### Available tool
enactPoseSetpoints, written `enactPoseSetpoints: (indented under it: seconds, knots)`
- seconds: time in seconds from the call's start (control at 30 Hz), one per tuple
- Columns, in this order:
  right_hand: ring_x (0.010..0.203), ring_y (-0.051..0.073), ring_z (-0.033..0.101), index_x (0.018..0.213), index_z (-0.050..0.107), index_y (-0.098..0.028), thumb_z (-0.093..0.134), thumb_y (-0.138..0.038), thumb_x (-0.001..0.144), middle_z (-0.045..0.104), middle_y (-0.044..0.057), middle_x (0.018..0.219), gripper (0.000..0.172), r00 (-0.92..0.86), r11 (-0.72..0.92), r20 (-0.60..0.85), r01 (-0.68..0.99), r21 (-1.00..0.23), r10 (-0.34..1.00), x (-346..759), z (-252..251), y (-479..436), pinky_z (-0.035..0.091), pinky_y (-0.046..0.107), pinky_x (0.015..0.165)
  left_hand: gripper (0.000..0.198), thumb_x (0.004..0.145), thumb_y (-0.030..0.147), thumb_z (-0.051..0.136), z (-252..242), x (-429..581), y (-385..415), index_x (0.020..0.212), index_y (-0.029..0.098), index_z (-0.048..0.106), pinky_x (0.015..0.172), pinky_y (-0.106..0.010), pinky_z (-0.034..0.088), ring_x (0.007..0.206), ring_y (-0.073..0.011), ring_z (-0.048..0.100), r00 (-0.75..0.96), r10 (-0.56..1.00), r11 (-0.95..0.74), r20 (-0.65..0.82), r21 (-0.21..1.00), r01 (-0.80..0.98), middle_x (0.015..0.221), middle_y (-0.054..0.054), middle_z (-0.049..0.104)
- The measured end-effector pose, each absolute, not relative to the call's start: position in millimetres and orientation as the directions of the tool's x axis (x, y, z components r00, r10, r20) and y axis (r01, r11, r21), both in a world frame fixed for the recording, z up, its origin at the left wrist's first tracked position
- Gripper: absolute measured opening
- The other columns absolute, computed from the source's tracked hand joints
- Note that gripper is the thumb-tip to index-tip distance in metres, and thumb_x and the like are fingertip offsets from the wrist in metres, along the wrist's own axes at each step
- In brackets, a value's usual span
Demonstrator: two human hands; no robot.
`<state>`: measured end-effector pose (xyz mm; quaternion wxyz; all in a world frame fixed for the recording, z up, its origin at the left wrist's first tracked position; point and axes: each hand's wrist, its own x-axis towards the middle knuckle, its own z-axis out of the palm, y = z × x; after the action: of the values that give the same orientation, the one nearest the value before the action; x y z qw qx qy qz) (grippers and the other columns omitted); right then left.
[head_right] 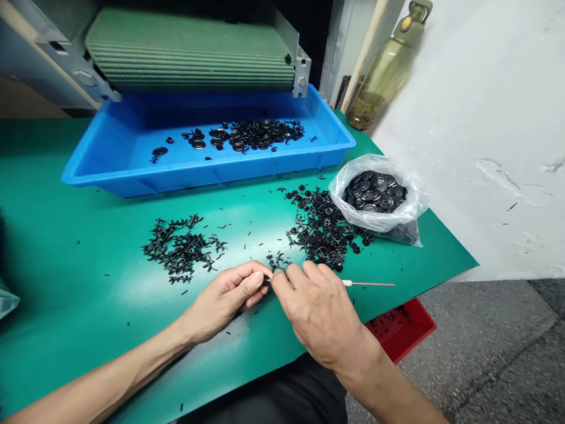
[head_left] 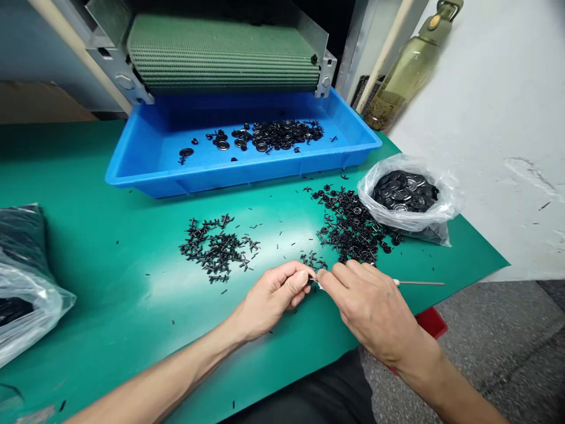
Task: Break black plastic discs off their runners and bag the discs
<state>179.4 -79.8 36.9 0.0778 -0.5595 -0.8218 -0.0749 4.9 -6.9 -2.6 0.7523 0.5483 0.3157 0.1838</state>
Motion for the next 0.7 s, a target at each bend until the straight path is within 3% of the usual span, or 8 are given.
enactPoseSetpoints:
  seconds: [0.13, 0.3, 0.37, 0.53, 0.7]
  knots:
    - [0.065, 0.02, 0.048, 0.1, 0.061, -0.015, 0.037, -0.007, 0.092, 0.055, 0.003, 0.072, 0.027, -0.249, 0.265, 0.243, 0.964, -0.035, 0.937, 163.8, 21.6, -83.7, 0.029, 0.033, 0.06, 0.035, 0.09, 0.049, 0.053, -3.4, 6.8, -11.1, 0.088, 0.014, 0.058, 0.05, -0.023, 0.027, 0.054, -0.0092, 0.034, 0.678, 0.677, 0.323, -0.286, 0.943, 0.075, 0.059, 0.005, 0.042]
    - [0.07, 0.017, 0.059, 0.104, 0.059, -0.017, 0.034, -0.009, 0.094, 0.064, 0.005, 0.084, 0.028, 0.118, -0.023, 0.219, 0.919, -0.394, 0.969, 140.8, -1.0, -85.4, 0.038, 0.027, 0.062, 0.031, 0.089, 0.046, 0.058, -8.0, 9.6, -17.3, 0.092, 0.016, 0.059, 0.048, -0.02, 0.027, 0.053, -0.008, 0.034, 0.548, 0.77, 0.368, -0.326, 0.929, 0.035, 0.06, 0.005, 0.045]
    - [0.076, 0.018, 0.062, 0.106, 0.059, -0.017, 0.034, -0.009, 0.094, 0.065, 0.006, 0.089, 0.029, 0.189, -0.073, 0.206, 0.88, -0.47, 0.96, 144.8, -4.6, -86.6, 0.04, 0.026, 0.065, 0.03, 0.088, 0.045, 0.06, -6.9, 10.2, -15.8, 0.095, 0.016, 0.061, 0.046, -0.019, 0.026, 0.053, -0.0068, 0.035, 0.516, 0.776, 0.428, -0.363, 0.904, -0.008, 0.067, 0.003, 0.051]
    - [0.076, 0.019, 0.062, 0.111, 0.062, -0.018, 0.041, -0.017, 0.095, 0.063, 0.007, 0.094, 0.026, 0.296, -0.2, 0.234, 0.911, -0.361, 0.926, 178.2, -3.0, -87.7, 0.04, 0.027, 0.06, 0.025, 0.087, 0.04, 0.063, 2.0, 10.6, -7.2, 0.09, 0.015, 0.065, 0.041, -0.015, 0.023, 0.054, -0.0047, 0.037, 0.576, 0.706, 0.61, -0.412, 0.767, -0.199, 0.085, -0.003, 0.06]
    - [0.067, 0.016, 0.058, 0.101, 0.062, -0.019, 0.041, -0.01, 0.09, 0.058, 0.005, 0.091, 0.026, 0.255, -0.207, 0.175, 0.945, -0.252, 0.951, 187.0, 1.2, -80.8, 0.036, 0.026, 0.053, 0.027, 0.086, 0.04, 0.064, 4.9, 9.5, -5.5, 0.078, 0.015, 0.061, 0.036, -0.014, 0.018, 0.049, -0.0031, 0.036, 0.579, 0.692, 0.656, -0.431, 0.71, -0.256, 0.081, -0.002, 0.061]
